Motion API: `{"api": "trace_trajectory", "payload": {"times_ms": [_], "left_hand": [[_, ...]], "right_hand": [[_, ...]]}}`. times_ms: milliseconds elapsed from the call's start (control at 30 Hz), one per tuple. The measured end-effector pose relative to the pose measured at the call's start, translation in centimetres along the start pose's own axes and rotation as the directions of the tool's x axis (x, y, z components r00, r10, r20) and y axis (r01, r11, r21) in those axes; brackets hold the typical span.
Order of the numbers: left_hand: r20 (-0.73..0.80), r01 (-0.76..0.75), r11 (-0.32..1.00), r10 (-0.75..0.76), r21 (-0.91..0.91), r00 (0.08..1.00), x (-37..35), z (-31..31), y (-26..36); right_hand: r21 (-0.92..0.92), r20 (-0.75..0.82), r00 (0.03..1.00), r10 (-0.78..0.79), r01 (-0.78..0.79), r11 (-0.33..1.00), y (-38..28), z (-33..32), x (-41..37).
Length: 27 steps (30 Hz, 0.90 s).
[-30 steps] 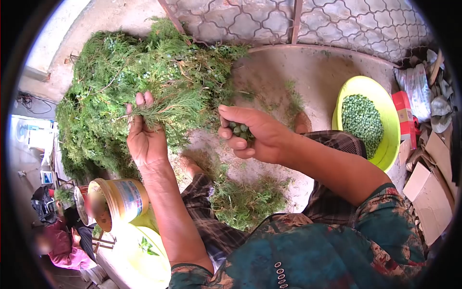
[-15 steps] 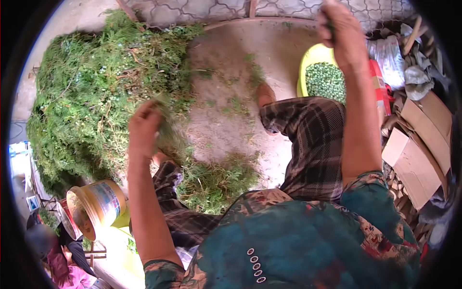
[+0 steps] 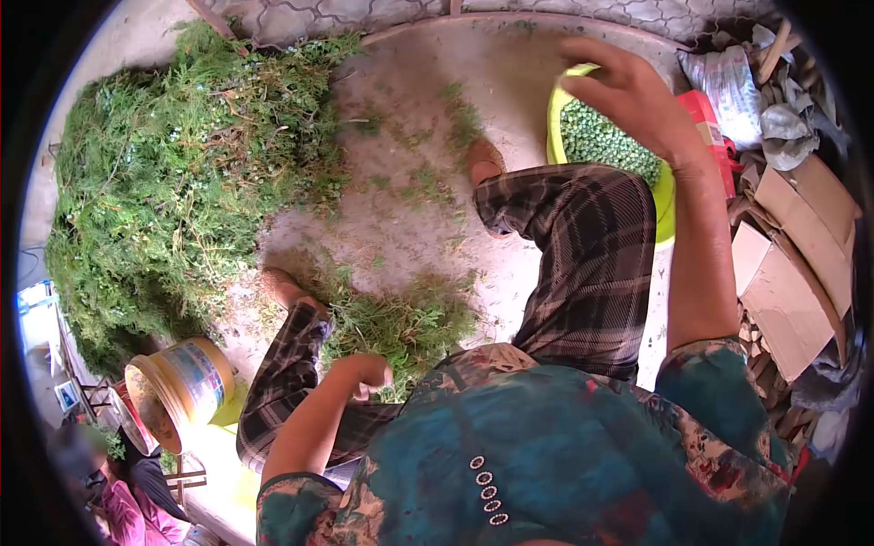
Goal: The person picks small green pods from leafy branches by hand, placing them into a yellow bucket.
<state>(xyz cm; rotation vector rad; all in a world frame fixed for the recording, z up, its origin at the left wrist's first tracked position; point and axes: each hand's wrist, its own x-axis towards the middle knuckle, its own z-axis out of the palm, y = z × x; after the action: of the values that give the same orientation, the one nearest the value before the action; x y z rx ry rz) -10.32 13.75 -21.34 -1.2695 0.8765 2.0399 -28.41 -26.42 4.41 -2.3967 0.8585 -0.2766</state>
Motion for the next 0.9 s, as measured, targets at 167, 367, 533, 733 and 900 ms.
{"api": "trace_trajectory", "payload": {"times_ms": [167,367,533,733,900], "left_hand": [[-0.882,0.033,0.906,0.403,0.423,0.243,3.3,-7.2,-5.7],[-0.967,-0.374,0.926,-0.043,0.056,-0.251,0.7,-20.0,-5.3],[-0.964,-0.280,0.944,-0.220,-0.173,-0.147,2.4,-25.9,-4.4],[-0.924,-0.155,0.925,-0.365,-0.346,-0.112,5.1,-28.9,-3.4],[-0.943,-0.226,0.959,-0.224,-0.169,-0.245,7.0,-29.9,-6.7]], "right_hand": [[0.372,0.099,0.946,-0.307,0.251,0.894,-7.6,5.6,4.1],[-0.182,0.228,0.892,-0.389,0.432,0.883,-7.2,10.3,4.3],[-0.145,0.478,0.837,-0.267,0.375,0.916,-7.1,9.9,4.5],[-0.256,0.546,0.826,-0.140,0.324,0.911,-6.5,10.0,4.9],[-0.181,0.555,0.801,-0.226,0.381,0.907,-6.0,10.4,4.2]]}}
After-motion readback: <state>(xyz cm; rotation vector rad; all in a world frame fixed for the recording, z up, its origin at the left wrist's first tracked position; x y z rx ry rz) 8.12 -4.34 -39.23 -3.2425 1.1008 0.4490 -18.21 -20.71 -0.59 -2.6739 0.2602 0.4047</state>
